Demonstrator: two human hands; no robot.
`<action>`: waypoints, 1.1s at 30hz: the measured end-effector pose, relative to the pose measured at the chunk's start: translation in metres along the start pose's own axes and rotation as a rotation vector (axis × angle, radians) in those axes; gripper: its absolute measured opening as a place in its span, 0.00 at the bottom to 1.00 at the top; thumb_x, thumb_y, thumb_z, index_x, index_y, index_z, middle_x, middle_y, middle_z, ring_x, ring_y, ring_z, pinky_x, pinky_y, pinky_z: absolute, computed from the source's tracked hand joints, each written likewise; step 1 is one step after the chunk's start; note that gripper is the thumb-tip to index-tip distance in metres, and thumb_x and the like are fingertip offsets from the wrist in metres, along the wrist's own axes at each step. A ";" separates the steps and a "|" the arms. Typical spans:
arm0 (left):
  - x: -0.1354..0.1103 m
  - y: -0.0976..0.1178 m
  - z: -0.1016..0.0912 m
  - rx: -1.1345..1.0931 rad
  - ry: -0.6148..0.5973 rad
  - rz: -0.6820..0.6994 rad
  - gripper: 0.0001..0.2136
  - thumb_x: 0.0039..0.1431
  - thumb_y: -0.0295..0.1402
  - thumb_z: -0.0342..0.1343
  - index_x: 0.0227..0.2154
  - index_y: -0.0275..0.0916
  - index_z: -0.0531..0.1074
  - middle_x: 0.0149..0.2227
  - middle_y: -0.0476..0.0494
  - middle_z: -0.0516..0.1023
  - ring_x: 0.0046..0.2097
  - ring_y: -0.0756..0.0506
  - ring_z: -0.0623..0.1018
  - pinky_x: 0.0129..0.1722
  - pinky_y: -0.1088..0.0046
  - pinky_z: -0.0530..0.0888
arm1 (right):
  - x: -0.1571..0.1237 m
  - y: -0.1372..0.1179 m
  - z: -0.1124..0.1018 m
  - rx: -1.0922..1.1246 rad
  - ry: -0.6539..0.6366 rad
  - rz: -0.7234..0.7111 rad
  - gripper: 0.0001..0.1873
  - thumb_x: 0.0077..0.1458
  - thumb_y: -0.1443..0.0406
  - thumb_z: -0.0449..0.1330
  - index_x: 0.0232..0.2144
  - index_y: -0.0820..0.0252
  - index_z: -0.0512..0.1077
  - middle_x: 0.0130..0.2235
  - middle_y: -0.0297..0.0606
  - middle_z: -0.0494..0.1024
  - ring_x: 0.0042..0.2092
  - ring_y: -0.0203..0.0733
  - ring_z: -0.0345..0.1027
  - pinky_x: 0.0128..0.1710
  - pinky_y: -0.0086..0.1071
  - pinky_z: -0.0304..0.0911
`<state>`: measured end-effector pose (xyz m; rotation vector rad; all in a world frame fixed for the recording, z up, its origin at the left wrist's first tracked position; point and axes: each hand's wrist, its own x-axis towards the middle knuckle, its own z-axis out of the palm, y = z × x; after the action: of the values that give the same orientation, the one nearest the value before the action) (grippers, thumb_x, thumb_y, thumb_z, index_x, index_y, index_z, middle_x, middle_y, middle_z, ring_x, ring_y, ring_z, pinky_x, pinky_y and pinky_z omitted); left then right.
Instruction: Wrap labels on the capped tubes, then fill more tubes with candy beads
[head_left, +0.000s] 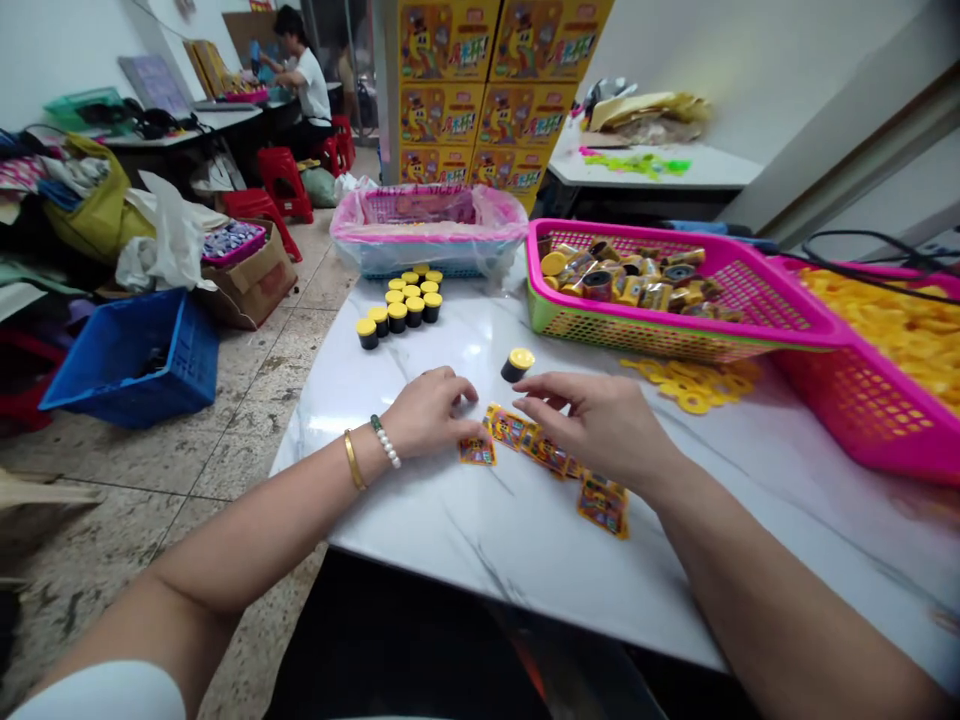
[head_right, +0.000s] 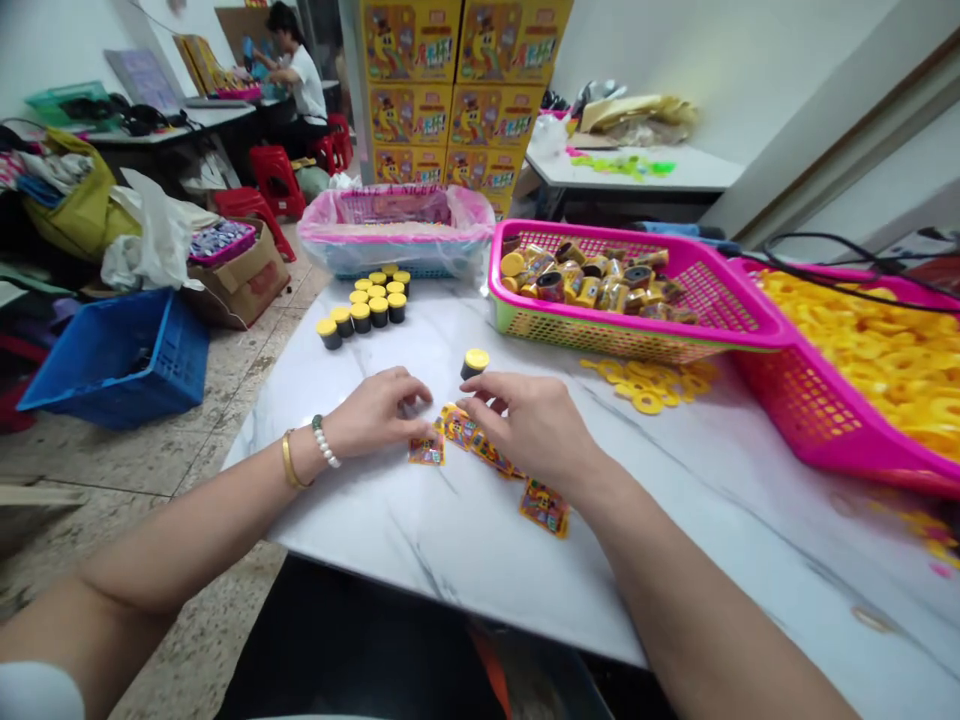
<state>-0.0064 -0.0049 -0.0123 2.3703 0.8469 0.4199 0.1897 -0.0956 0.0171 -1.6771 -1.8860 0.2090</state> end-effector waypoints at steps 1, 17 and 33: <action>-0.001 0.000 0.001 0.035 -0.020 0.025 0.11 0.50 0.38 0.68 0.35 0.38 0.78 0.35 0.45 0.73 0.39 0.46 0.73 0.41 0.70 0.69 | 0.000 0.001 0.001 0.011 -0.007 -0.010 0.09 0.55 0.61 0.60 0.33 0.54 0.81 0.30 0.34 0.83 0.25 0.37 0.71 0.28 0.31 0.63; -0.002 0.006 -0.002 -0.606 0.095 -0.079 0.07 0.55 0.34 0.60 0.34 0.36 0.71 0.28 0.50 0.75 0.30 0.52 0.72 0.32 0.76 0.68 | -0.003 0.002 0.034 0.490 -0.285 0.240 0.14 0.56 0.58 0.58 0.25 0.59 0.76 0.22 0.31 0.75 0.25 0.35 0.65 0.24 0.27 0.58; -0.020 0.035 0.001 -0.663 0.409 -0.167 0.17 0.59 0.46 0.56 0.24 0.37 0.73 0.19 0.52 0.67 0.22 0.53 0.64 0.24 0.77 0.63 | -0.002 -0.016 0.030 0.794 0.086 0.450 0.24 0.49 0.43 0.63 0.23 0.57 0.68 0.17 0.30 0.71 0.16 0.33 0.59 0.15 0.27 0.55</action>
<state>-0.0046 -0.0405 0.0065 1.6130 0.8985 0.9679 0.1600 -0.0927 -0.0003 -1.4589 -1.0944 0.9134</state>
